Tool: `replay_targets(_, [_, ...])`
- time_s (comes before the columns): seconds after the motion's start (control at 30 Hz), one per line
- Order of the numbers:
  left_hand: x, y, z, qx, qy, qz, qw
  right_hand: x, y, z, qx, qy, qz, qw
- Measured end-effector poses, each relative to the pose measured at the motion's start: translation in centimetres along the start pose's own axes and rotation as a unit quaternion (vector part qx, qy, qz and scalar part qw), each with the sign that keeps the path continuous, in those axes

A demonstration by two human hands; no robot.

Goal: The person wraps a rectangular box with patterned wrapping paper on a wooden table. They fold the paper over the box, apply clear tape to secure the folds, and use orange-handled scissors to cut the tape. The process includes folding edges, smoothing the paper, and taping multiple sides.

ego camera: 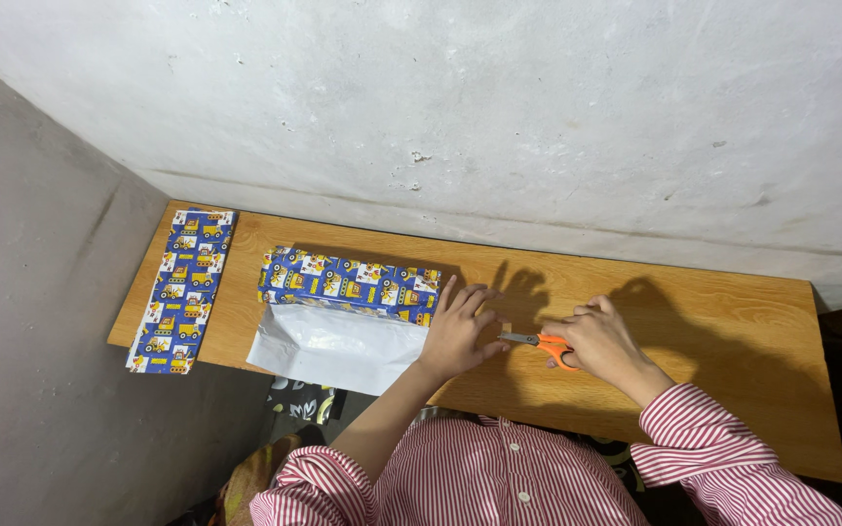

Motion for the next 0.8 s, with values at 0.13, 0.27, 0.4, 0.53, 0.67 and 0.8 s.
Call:
replay_targets(0.13, [0.3,-0.4,0.0,0.013,0.023,0.008,1.0,0.0,0.2,0.0,-0.013,0.006,-0.004,1.0])
replay_targets(0.27, [0.3,-0.3,0.1,0.0,0.028,0.0,1.0,-0.6,-0.2,0.0,0.008,-0.014,0.007,1.0])
replay_targets(0.4, [0.3,-0.1,0.3,-0.021,0.025,0.015,0.999,-0.7,0.8,0.2,-0.054,0.014,-0.032,0.998])
replay_targets(0.53, [0.3,-0.4,0.6,-0.015,0.031,0.017,0.999,-1.6,-0.4,0.1,-0.028,-0.007,-0.055,0.998])
replay_targets(0.67, [0.4,-1.1,0.8,0.001,0.038,0.008,0.999,-2.1,-0.8,0.2,-0.034,0.008,-0.053,0.998])
replay_targets(0.8, [0.7,-1.4,1.0,0.004,0.045,0.005,0.999,-2.3,-1.1,0.2,-0.044,0.019,-0.064,0.997])
Point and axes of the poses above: each hand's wrist, its own z-axis towards the middle knuckle, its own y-axis out of the palm, x = y × z, the point moved 10 cm from there along z, towards the middle knuckle, and after that the axes turned 4 degrees about z, right-handed, at the moved point
